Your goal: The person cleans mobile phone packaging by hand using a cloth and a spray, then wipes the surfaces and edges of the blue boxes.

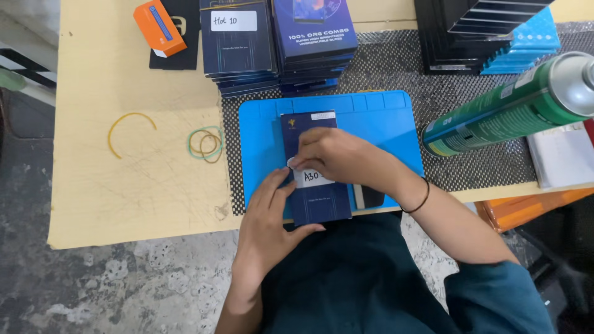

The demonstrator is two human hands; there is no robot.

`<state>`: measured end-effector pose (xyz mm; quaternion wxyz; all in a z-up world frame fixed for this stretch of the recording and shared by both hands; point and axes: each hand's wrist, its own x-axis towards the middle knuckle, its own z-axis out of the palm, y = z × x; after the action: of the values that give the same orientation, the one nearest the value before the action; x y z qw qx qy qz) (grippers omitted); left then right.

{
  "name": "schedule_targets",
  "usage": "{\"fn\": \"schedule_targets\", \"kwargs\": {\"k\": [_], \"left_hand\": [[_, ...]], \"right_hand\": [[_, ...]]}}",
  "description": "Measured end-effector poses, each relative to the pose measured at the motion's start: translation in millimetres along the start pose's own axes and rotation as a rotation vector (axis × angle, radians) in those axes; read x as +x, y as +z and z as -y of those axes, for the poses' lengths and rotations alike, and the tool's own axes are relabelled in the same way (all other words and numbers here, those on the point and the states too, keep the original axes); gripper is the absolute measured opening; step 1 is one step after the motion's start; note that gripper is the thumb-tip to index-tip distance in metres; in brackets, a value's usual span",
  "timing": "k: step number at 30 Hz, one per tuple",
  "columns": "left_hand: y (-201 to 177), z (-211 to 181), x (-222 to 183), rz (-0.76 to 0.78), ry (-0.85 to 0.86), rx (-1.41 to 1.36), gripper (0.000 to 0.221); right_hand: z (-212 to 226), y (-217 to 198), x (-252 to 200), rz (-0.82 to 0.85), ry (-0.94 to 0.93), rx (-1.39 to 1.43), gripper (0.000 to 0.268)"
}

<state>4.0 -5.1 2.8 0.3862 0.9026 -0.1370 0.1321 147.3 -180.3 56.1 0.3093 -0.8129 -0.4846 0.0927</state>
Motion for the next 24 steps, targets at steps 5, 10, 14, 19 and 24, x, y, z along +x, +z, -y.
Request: {"fn": "schedule_targets", "kwargs": {"k": [5, 10, 14, 19, 24], "left_hand": [[6, 4, -3, -0.014, 0.015, 0.009, 0.087], [3, 1, -1, -0.022, 0.014, 0.010, 0.087], [7, 2, -4, -0.031, 0.020, 0.014, 0.088], [0, -3, 0, -0.005, 0.004, -0.010, 0.085], [7, 6, -3, -0.024, 0.029, 0.027, 0.087]], "right_hand": [[-55, 20, 34, -0.233, -0.010, -0.142, 0.008], [-47, 27, 33, -0.301, -0.062, -0.173, 0.011], [-61, 31, 33, -0.326, -0.032, -0.135, 0.007], [-30, 14, 4, -0.263, 0.007, -0.176, 0.008], [-42, 8, -4, -0.152, 0.182, -0.200, 0.010]]}}
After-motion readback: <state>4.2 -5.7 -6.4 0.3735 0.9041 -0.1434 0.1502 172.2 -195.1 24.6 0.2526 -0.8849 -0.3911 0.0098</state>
